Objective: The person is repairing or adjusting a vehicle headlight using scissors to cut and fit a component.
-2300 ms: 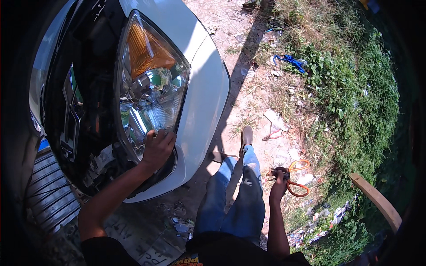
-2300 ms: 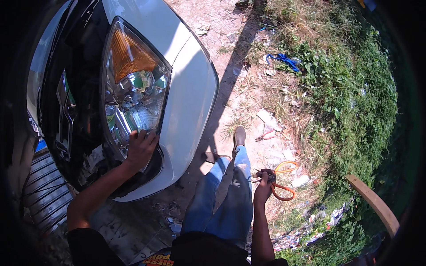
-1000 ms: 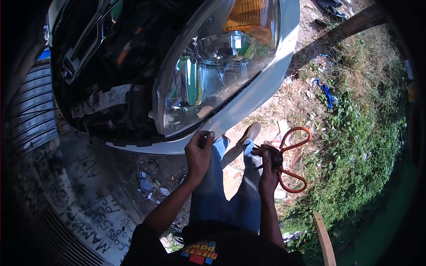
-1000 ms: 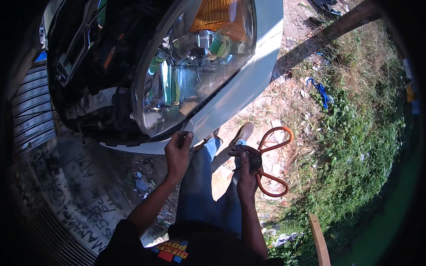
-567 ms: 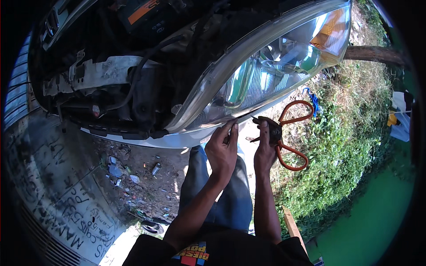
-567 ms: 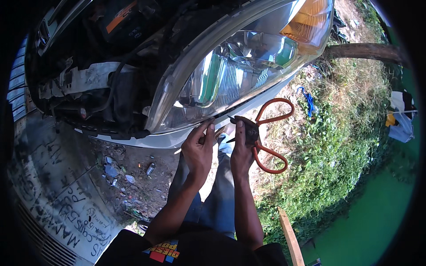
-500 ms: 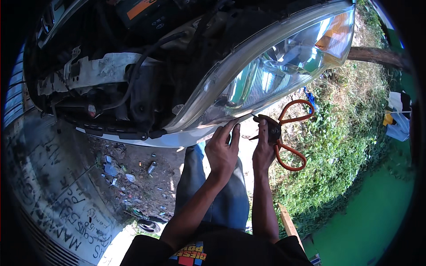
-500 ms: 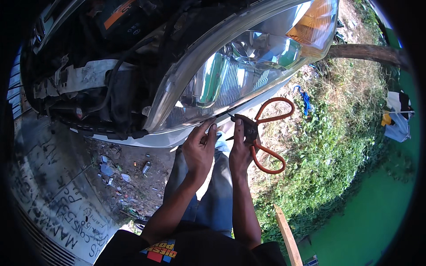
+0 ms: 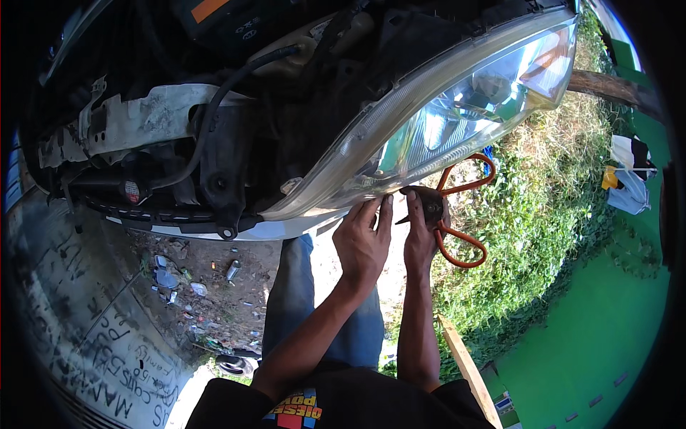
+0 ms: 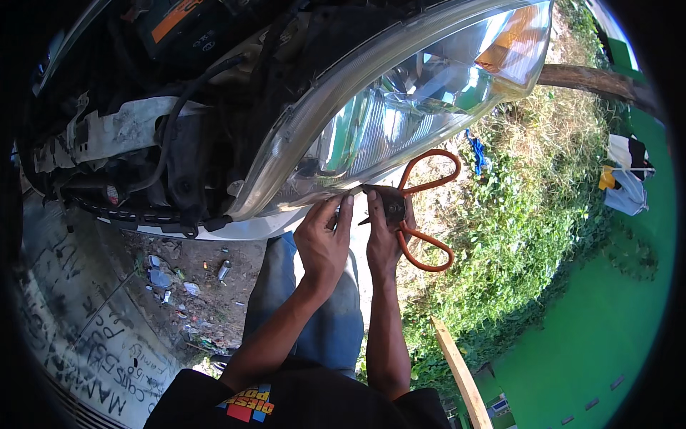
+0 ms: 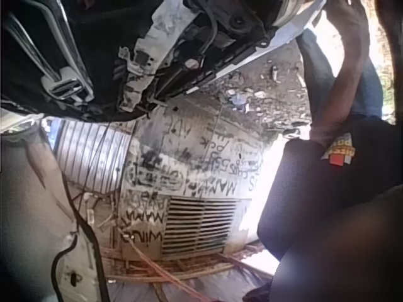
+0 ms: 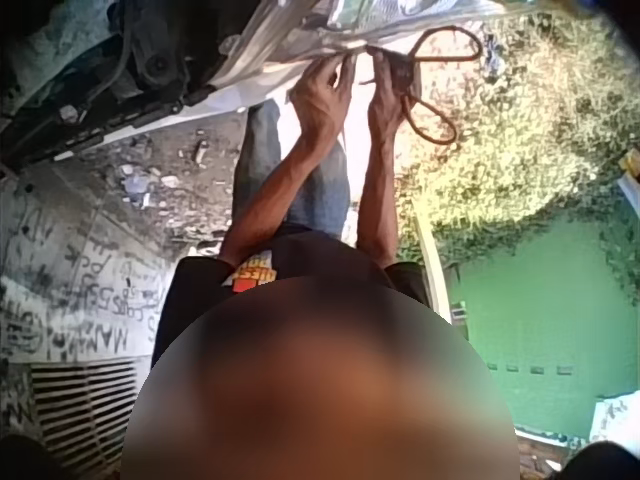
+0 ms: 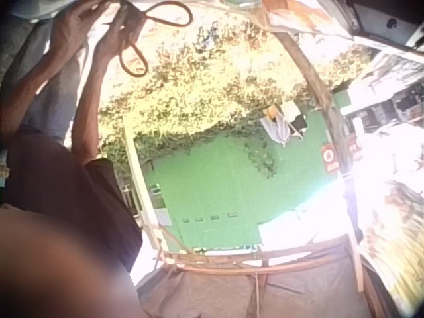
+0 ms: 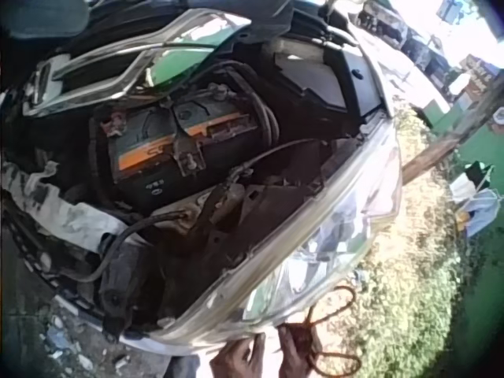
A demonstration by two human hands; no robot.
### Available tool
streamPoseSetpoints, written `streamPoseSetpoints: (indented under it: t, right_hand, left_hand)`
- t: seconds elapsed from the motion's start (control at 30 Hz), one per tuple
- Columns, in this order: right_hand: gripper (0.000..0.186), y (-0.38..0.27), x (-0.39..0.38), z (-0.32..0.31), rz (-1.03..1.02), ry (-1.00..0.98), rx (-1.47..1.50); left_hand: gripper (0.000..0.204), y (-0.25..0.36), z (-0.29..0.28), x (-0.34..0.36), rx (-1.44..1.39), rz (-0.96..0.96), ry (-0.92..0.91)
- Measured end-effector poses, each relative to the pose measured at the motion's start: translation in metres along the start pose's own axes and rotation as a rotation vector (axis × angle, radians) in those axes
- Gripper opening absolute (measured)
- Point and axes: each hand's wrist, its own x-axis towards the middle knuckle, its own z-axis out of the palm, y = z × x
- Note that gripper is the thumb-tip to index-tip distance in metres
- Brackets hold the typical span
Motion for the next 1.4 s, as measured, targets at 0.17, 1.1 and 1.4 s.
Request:
streamPoseSetpoints:
  t: [0.17,1.1,1.4]
  right_hand:
    - [0.016,0.001,-0.008,0.006,0.054,-0.037,0.076]
    - [0.011,0.002,-0.003,0.005,0.037,-0.127,0.012]
    - [0.013,-0.016,0.006,-0.001,-0.019,0.024,-0.063]
  left_hand:
    - [0.021,0.003,-0.002,0.000,-0.024,-0.100,-0.012]
    - [0.017,-0.009,-0.003,-0.002,-0.014,0.017,0.004]
    - [0.015,-0.005,-0.009,-0.002,0.005,0.003,-0.047]
